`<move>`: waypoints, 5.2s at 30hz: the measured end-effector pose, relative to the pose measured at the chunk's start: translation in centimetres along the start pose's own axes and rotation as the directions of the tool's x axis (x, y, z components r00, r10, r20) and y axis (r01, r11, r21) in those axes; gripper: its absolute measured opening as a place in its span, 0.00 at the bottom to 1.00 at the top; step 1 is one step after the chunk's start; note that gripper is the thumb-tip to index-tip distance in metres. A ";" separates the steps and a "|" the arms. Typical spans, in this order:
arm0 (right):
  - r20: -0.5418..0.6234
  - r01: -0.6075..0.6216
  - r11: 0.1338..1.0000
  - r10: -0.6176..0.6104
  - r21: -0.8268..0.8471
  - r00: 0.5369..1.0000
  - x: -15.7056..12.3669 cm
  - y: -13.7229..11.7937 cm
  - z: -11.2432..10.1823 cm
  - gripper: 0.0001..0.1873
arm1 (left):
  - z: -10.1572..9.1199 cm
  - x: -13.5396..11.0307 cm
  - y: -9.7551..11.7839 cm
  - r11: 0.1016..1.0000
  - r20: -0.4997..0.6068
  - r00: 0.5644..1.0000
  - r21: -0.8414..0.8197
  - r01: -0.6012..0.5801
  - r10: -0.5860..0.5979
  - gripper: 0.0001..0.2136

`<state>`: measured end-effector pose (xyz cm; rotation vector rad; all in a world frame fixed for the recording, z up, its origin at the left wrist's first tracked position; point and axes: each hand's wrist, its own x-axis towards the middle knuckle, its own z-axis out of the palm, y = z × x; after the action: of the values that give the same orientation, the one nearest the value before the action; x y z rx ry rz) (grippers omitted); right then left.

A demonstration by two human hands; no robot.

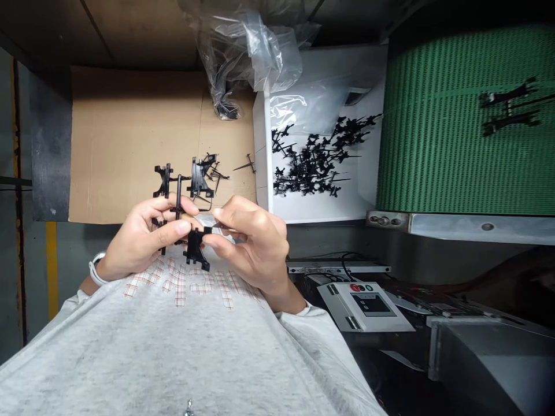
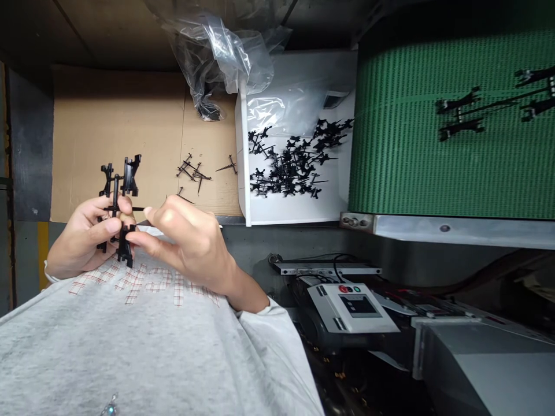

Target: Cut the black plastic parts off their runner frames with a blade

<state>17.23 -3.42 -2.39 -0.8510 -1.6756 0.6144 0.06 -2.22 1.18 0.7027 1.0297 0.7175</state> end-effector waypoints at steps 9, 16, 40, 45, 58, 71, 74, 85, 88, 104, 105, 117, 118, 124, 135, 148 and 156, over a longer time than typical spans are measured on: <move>-0.013 -0.009 1.000 0.009 0.007 1.000 0.0 0.1 0.0 0.08 | -0.1 0.1 -0.1 1.000 0.015 1.000 -0.006 -0.013 0.014 0.15; -0.021 0.001 1.000 0.000 0.025 1.000 0.0 0.1 0.1 0.07 | 0.1 0.1 -0.1 1.000 0.022 1.000 -0.019 -0.012 0.012 0.15; -0.040 -0.035 0.979 0.044 0.200 0.998 0.0 0.1 0.0 0.10 | 0.5 0.6 0.4 0.993 -0.015 0.999 -0.113 0.035 -0.037 0.18; -0.013 0.006 0.987 -0.004 0.163 1.000 0.2 -0.2 0.0 0.16 | 0.5 0.7 0.2 0.994 -0.064 0.997 -0.103 0.031 -0.038 0.19; 0.028 0.002 0.994 -0.005 0.107 1.000 -0.3 -0.3 0.0 0.08 | 0.6 0.5 0.5 0.992 -0.043 0.999 -0.121 0.016 -0.022 0.18; 0.029 -0.008 0.995 0.005 0.100 1.000 -0.7 -0.4 0.1 0.07 | 0.5 0.4 0.3 0.989 -0.045 0.999 -0.145 -0.002 -0.005 0.15; 0.046 -0.028 0.994 0.023 0.101 0.999 -0.8 -0.4 0.1 0.06 | 0.5 0.4 0.2 0.995 -0.067 0.998 -0.098 -0.015 0.009 0.17; -0.003 0.007 0.997 -0.006 0.079 1.000 -0.6 -0.4 0.3 0.10 | 0.7 0.5 0.3 0.988 -0.035 0.999 -0.151 -0.020 0.015 0.15; 0.011 -0.011 0.997 0.010 0.074 1.000 -0.6 -0.4 0.2 0.09 | 0.7 0.4 0.3 0.987 -0.032 0.999 -0.160 -0.031 0.027 0.14; 0.051 -0.401 0.753 0.441 0.521 0.896 -0.6 0.6 0.0 0.16 | 0.0 0.5 -0.9 0.975 -0.077 0.972 0.026 -0.220 0.222 0.14; 0.115 -0.475 0.695 0.498 0.540 0.859 -0.4 0.7 0.0 0.19 | 0.0 0.6 -1.1 0.971 -0.088 0.968 0.071 -0.228 0.233 0.16; 0.425 -0.746 0.316 0.664 0.586 0.615 0.0 1.1 2.3 0.20 | 1.0 2.7 -2.6 0.988 -0.130 0.986 -0.105 -0.117 0.103 0.25; 0.450 -0.760 0.279 0.667 0.587 0.593 -0.1 1.1 2.4 0.21 | 1.0 2.8 -2.7 0.984 -0.131 0.986 -0.125 -0.124 0.108 0.25; -0.012 -0.600 0.595 0.715 0.534 0.699 -0.8 0.9 2.8 0.17 | -0.2 4.1 -3.5 0.945 -0.375 0.886 -0.072 -0.320 0.272 0.22; 0.057 -0.649 0.490 0.772 0.582 0.633 1.8 2.7 2.8 0.19 | -0.5 2.9 -4.0 0.944 -0.249 0.925 0.235 -0.232 0.289 0.17; 0.204 -0.641 0.449 0.698 0.623 0.687 1.4 2.6 2.7 0.19 | -0.3 3.5 -4.3 0.990 -0.078 0.987 0.016 -0.143 0.143 0.24; 0.165 -0.620 0.378 0.750 0.688 0.640 1.9 2.7 2.2 0.20 | -0.7 4.6 -4.6 0.980 -0.305 0.935 -0.027 -0.197 0.180 0.24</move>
<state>15.45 -0.22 -3.94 -0.9698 -0.6891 1.6029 1.83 -1.05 -5.01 0.6604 1.2242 1.0413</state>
